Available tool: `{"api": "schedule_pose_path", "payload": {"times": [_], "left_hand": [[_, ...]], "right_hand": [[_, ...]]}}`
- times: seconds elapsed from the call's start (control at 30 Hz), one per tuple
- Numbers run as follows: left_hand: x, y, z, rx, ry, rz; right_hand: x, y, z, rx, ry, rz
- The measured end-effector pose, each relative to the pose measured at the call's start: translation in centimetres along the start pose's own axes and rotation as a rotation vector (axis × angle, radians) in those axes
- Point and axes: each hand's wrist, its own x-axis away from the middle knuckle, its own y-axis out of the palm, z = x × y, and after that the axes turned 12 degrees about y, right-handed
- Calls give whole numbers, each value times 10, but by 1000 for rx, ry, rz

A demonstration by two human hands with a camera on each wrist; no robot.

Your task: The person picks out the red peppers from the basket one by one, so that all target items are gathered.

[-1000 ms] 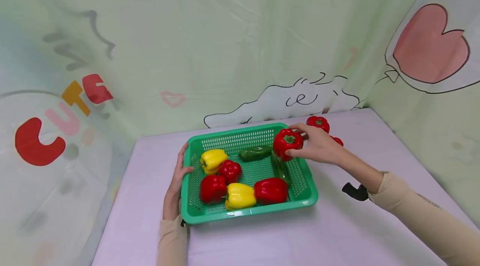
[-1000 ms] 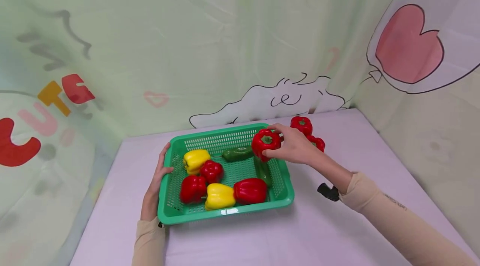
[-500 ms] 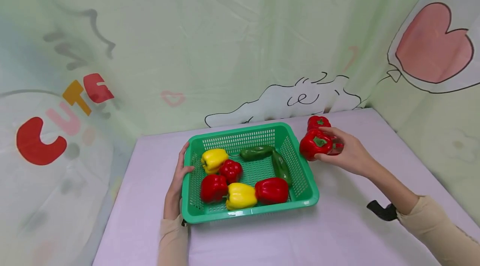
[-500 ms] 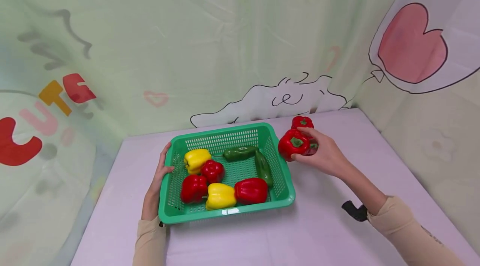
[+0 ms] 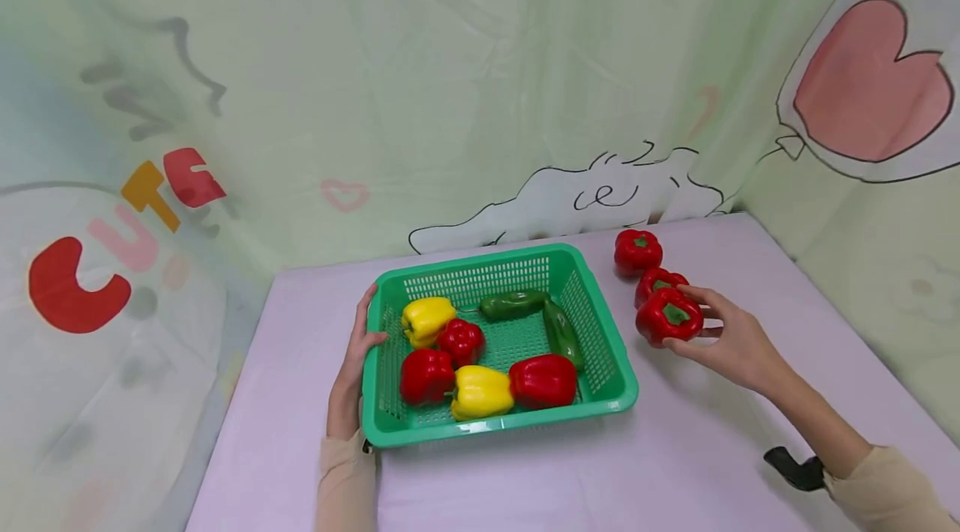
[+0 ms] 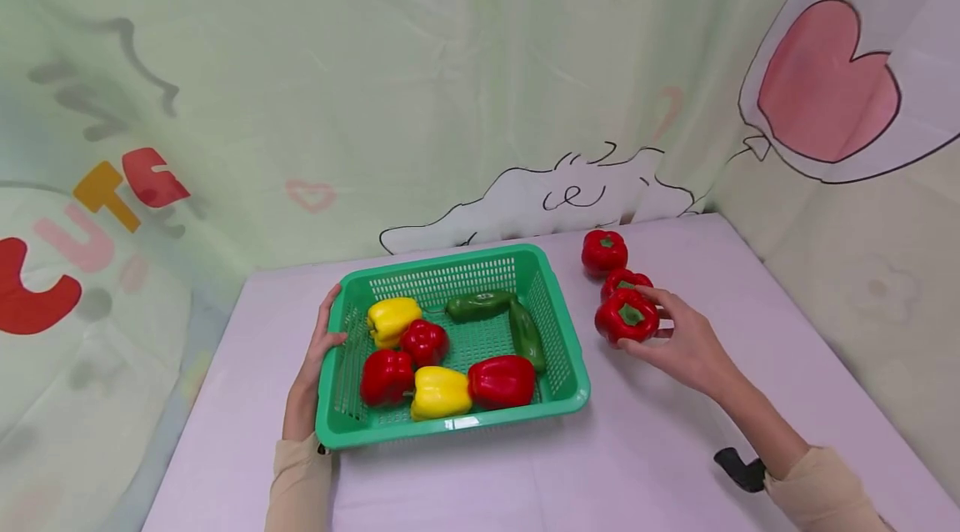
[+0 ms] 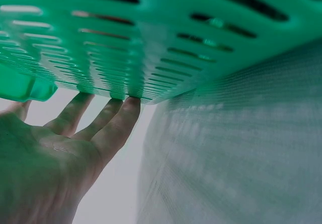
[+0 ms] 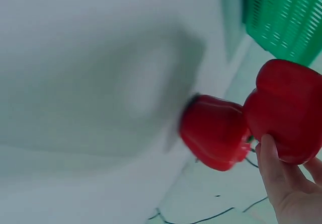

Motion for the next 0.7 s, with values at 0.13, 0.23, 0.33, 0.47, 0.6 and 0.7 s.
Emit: {"api": "schedule_pose_path", "payload": {"times": [0.13, 0.23, 0.33, 0.47, 0.6, 0.7], "left_hand": [[1, -1, 1, 9, -3, -3], [1, -1, 1, 16, -3, -5], [0, 1, 1, 23, 0, 0], [0, 1, 1, 40, 2, -4], [1, 0, 0, 53, -6, -10], [1, 0, 0, 49, -7, -6]], "right_hand": [[8, 7, 11, 24, 46, -3], [11, 12, 20, 38, 73, -7], [13, 17, 27, 44, 86, -8], [13, 20, 35, 51, 113, -14], [14, 23, 40, 59, 135, -18], [14, 23, 41, 53, 125, -7]]}}
